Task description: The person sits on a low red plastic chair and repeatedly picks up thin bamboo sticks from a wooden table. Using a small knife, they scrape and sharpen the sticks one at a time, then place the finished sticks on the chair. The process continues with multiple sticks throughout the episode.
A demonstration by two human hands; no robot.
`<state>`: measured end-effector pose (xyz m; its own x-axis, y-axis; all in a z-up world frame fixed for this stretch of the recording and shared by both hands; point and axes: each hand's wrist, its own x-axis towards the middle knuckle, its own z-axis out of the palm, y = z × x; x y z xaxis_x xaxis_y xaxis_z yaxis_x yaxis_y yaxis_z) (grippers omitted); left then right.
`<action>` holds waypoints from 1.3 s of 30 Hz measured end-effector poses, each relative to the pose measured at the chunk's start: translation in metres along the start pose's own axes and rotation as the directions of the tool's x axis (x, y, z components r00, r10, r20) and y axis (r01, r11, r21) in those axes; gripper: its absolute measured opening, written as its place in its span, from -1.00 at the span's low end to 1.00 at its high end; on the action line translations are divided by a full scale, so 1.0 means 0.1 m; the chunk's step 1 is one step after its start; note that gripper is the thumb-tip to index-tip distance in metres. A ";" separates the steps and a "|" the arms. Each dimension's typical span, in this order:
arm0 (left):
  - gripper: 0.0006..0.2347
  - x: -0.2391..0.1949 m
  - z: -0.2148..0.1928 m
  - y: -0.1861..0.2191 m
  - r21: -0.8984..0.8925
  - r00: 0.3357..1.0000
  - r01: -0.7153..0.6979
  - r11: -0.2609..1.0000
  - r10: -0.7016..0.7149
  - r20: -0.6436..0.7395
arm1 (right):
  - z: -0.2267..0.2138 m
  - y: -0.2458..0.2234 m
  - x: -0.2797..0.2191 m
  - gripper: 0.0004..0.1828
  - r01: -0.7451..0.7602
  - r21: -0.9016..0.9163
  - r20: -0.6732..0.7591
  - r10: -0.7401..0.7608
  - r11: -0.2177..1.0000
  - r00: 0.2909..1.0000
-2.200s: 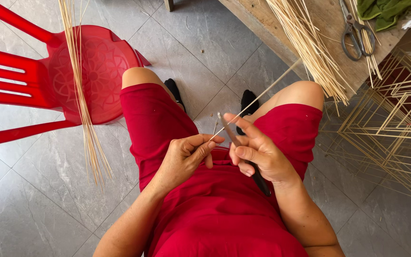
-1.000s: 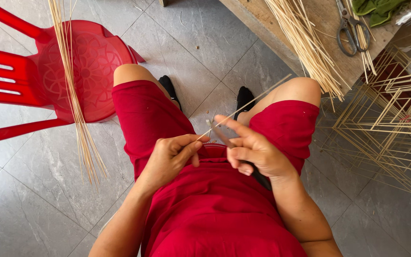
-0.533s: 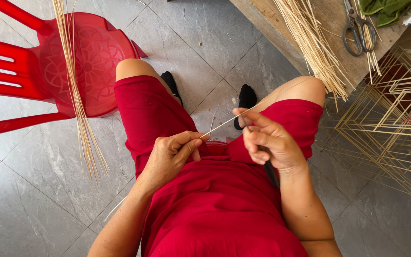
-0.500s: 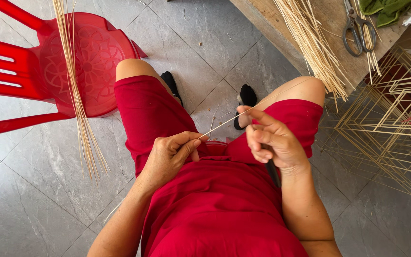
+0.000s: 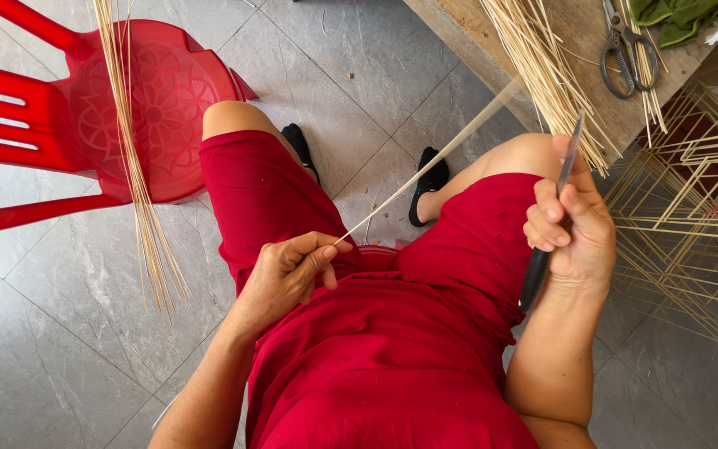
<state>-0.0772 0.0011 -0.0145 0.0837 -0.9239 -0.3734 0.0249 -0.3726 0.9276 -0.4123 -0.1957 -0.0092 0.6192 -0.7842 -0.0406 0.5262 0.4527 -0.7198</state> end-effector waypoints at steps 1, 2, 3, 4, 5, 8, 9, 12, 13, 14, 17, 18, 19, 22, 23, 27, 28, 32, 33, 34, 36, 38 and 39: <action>-0.75 0.02 0.00 0.00 -0.063 0.999 0.035 0.997 -0.033 0.023 | 0.02 0.00 0.00 -0.37 0.017 0.002 -0.006 -0.017 1.000 1.000; -0.74 0.04 0.01 -0.01 -0.073 0.999 0.027 0.997 -0.024 0.041 | 0.05 0.00 0.01 -0.37 0.034 0.003 -0.013 -0.034 0.999 0.999; -0.73 0.06 0.03 -0.01 -0.083 0.998 0.019 0.996 -0.015 0.058 | 0.10 0.01 0.01 -0.36 0.007 -0.008 0.010 -0.007 1.000 1.000; -0.72 0.08 0.04 0.00 -0.092 0.997 0.013 0.996 -0.006 0.076 | 0.17 0.05 0.00 -0.35 -0.019 -0.019 0.032 0.019 1.000 0.999; -0.73 0.10 0.05 0.00 -0.091 0.996 0.002 0.996 0.006 0.084 | 0.24 0.12 0.00 -0.34 -0.044 -0.031 0.053 0.046 0.999 0.998; -0.73 0.15 0.11 0.04 -0.076 0.993 -0.022 0.997 0.031 0.113 | 0.49 0.35 0.01 -0.29 -0.273 -0.164 0.096 0.291 0.948 0.952; -0.73 0.16 0.12 0.05 -0.064 0.992 -0.024 0.998 0.032 0.121 | 0.56 0.45 0.03 -0.27 -0.341 -0.209 0.110 0.368 0.917 0.923; -0.73 0.16 0.15 0.08 -0.003 0.990 -0.018 1.000 0.018 0.137 | 0.73 0.73 0.07 -0.27 -0.459 -0.227 0.181 0.500 0.859 0.847; -0.73 0.15 0.15 0.09 0.021 0.990 -0.013 1.000 0.010 0.142 | 0.75 0.76 0.08 -0.30 -0.471 -0.224 0.170 0.510 0.853 0.843; -0.73 0.15 0.14 0.09 0.018 0.989 -0.012 1.000 0.009 0.147 | 0.77 0.79 0.08 -0.32 -0.482 -0.222 0.159 0.519 0.848 0.840; -0.73 0.11 0.08 0.08 -0.006 0.987 0.003 1.000 -0.002 0.161 | 0.72 0.74 0.08 -0.36 -0.454 -0.226 0.143 0.490 0.862 0.860; -0.72 0.09 0.06 0.08 -0.022 0.986 0.015 1.000 -0.011 0.165 | 0.69 0.70 0.08 -0.37 -0.434 -0.229 0.142 0.471 0.871 0.871; -0.72 0.08 0.04 0.06 -0.039 0.985 0.027 0.999 -0.020 0.169 | 0.65 0.67 0.09 -0.37 -0.417 -0.212 0.135 0.449 0.884 0.883; -0.71 0.04 -0.02 0.02 -0.069 0.984 0.039 0.997 -0.027 0.174 | 0.54 0.56 0.11 -0.38 -0.373 -0.155 0.115 0.392 0.915 0.913; -0.71 0.03 -0.04 0.00 -0.067 0.983 0.048 0.997 -0.035 0.178 | 0.50 0.51 0.11 -0.38 -0.363 -0.132 0.109 0.378 0.922 0.919; -0.71 -0.01 -0.10 -0.05 -0.050 0.980 0.082 0.995 -0.071 0.184 | 0.34 0.35 0.10 -0.35 -0.305 -0.073 0.090 0.311 0.950 0.946; -0.71 -0.01 -0.11 -0.07 -0.044 0.980 0.089 0.995 -0.079 0.184 | 0.31 0.32 0.09 -0.35 -0.287 -0.068 0.081 0.292 0.956 0.953; -0.70 -0.03 -0.16 -0.09 -0.017 0.980 0.060 0.998 -0.055 0.189 | 0.20 0.21 0.07 -0.34 -0.229 -0.050 0.048 0.232 0.972 0.972; -0.69 -0.04 -0.17 -0.09 -0.010 0.980 0.057 0.998 -0.054 0.192 | 0.17 0.18 0.07 -0.34 -0.219 -0.046 0.040 0.221 0.975 0.974; -0.69 -0.04 -0.17 -0.09 -0.003 0.980 0.055 0.998 -0.053 0.194 | 0.14 0.16 0.07 -0.35 -0.199 -0.050 0.039 0.201 0.979 0.979; -0.69 -0.05 -0.19 -0.08 0.007 0.978 0.057 0.998 -0.057 0.201 | 0.08 0.11 0.06 -0.37 -0.162 -0.057 0.036 0.164 0.985 0.986; -0.69 -0.05 -0.19 -0.07 0.023 0.977 0.054 0.998 -0.058 0.206 | 0.02 0.08 0.04 -0.39 -0.142 -0.051 0.029 0.143 0.989 0.989; -0.69 -0.04 -0.19 -0.07 0.034 0.977 0.050 0.998 -0.056 0.208 | 0.00 0.06 0.03 -0.39 -0.132 -0.049 0.027 0.134 0.990 0.991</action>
<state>-0.0586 0.0087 -0.0195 -0.1264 -0.8996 -0.4180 -0.0045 -0.4209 0.9071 -0.4072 -0.1955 -0.0141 0.6994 -0.7050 -0.1176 0.4107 0.5311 -0.7411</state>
